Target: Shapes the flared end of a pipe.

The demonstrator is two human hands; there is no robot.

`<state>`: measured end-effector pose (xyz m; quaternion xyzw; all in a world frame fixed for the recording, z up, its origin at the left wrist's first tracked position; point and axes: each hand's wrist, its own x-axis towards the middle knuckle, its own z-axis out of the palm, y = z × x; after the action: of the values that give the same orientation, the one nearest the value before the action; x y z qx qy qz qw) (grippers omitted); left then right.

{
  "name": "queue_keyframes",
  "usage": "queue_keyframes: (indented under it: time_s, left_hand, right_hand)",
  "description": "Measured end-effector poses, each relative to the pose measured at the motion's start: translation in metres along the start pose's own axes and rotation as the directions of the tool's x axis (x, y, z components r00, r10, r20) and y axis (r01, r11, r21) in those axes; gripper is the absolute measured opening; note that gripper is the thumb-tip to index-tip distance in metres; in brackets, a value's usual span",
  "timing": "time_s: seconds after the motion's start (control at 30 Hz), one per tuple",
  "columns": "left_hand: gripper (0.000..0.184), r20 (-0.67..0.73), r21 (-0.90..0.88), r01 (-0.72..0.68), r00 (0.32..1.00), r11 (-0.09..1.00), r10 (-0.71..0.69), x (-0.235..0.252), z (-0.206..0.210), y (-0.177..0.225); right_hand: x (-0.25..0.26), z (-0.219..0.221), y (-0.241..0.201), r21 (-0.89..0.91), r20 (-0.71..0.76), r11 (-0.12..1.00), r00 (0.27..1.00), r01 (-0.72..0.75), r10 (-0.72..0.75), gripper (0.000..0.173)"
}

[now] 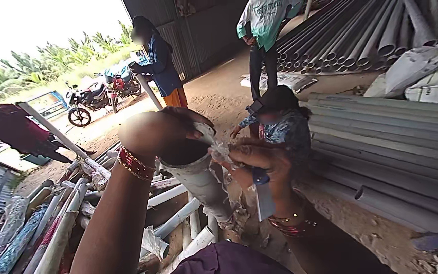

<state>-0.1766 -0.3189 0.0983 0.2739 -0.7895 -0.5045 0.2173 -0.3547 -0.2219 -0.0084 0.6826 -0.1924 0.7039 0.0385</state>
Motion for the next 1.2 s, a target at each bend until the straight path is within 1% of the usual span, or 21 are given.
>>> queue_keyframes:
  time_s: [0.07, 0.1, 0.17, 0.23, 0.3, 0.37, 0.43, 0.53, 0.6, 0.67, 0.73, 0.8, 0.87, 0.97, 1.13, 1.2]
  left_hand:
    - [0.029, 0.000, -0.029, 0.011, 1.000, 1.000, -0.011, 0.001, -0.001, -0.001]
    - [0.029, 0.003, -0.039, 0.016, 1.000, 0.999, -0.016, 0.001, -0.002, -0.001]
    - [0.027, -0.005, -0.043, 0.014, 1.000, 0.999, -0.015, 0.002, -0.002, -0.002]
    - [0.026, -0.012, -0.028, 0.011, 1.000, 1.000, -0.011, 0.003, -0.002, -0.002]
    - [0.027, -0.007, -0.034, 0.013, 1.000, 0.999, -0.013, 0.004, -0.001, -0.003]
    - [0.027, -0.003, -0.044, 0.013, 1.000, 0.999, -0.013, 0.004, -0.001, -0.002]
    - [0.027, -0.017, -0.047, 0.020, 1.000, 0.999, -0.021, 0.004, 0.000, 0.000]
    - [0.029, -0.025, -0.024, 0.020, 0.999, 1.000, -0.021, 0.005, -0.003, 0.000]
    - [0.028, -0.046, -0.014, 0.022, 0.999, 1.000, -0.022, 0.005, -0.005, -0.001]
    - [0.028, -0.048, -0.014, 0.023, 0.999, 1.000, -0.024, 0.007, -0.009, -0.003]
    - [0.028, -0.046, -0.004, 0.030, 0.998, 1.000, -0.030, 0.008, -0.009, -0.003]
    - [0.028, -0.046, -0.011, 0.042, 0.998, 0.999, -0.042, 0.009, -0.007, -0.001]
    - [0.028, -0.040, -0.027, 0.034, 0.999, 0.999, -0.035, 0.012, -0.004, 0.000]
    - [0.027, -0.009, -0.043, 0.016, 1.000, 0.999, -0.016, 0.015, 0.000, 0.001]
    - [0.029, 0.005, -0.086, 0.027, 1.000, 0.996, -0.026, 0.017, 0.005, 0.003]
    - [0.029, 0.003, -0.087, 0.035, 0.999, 0.996, -0.035, 0.017, 0.005, 0.003]
  right_hand:
    - [-0.002, 0.004, 0.003, -0.012, -0.020, 0.998, 0.998, 0.056, -0.056, 0.006]
    - [-0.003, 0.006, 0.005, -0.045, -0.027, 0.994, 0.995, 0.098, -0.100, 0.006]
    - [-0.005, 0.009, 0.006, -0.195, -0.024, 0.962, 0.980, 0.190, -0.198, 0.008]
    - [-0.008, 0.013, 0.009, -0.361, -0.013, 0.896, 0.960, 0.257, -0.280, 0.011]
    - [-0.012, 0.017, 0.013, -0.487, -0.007, 0.823, 0.942, 0.291, -0.337, 0.010]
    - [-0.015, 0.020, 0.018, -0.547, -0.010, 0.786, 0.937, 0.286, -0.348, 0.009]
    - [-0.017, 0.018, 0.020, -0.517, -0.001, 0.810, 0.946, 0.277, -0.324, 0.009]
    - [-0.029, 0.012, 0.016, -0.425, 0.090, 0.870, 0.968, 0.251, -0.235, 0.012]
    - [-0.038, 0.011, 0.013, -0.370, 0.128, 0.907, 0.978, 0.202, -0.166, 0.014]
    - [-0.039, 0.009, 0.013, -0.317, 0.081, 0.943, 0.994, 0.099, -0.077, 0.018]
    - [-0.033, 0.008, 0.010, -0.266, -0.006, 0.963, 0.999, 0.032, -0.034, 0.015]
    - [-0.026, 0.011, 0.008, -0.250, -0.041, 0.966, 0.996, 0.062, -0.075, 0.010]
    - [-0.021, 0.016, 0.009, -0.279, -0.073, 0.953, 0.988, 0.114, -0.139, 0.004]
    - [-0.019, 0.019, 0.008, -0.307, -0.125, 0.943, 0.977, 0.127, -0.173, 0.005]
    - [-0.023, 0.022, 0.013, -0.509, -0.138, 0.835, 0.937, 0.210, -0.320, 0.008]
    - [-0.024, 0.023, 0.017, -0.564, -0.124, 0.799, 0.935, 0.209, -0.333, 0.011]
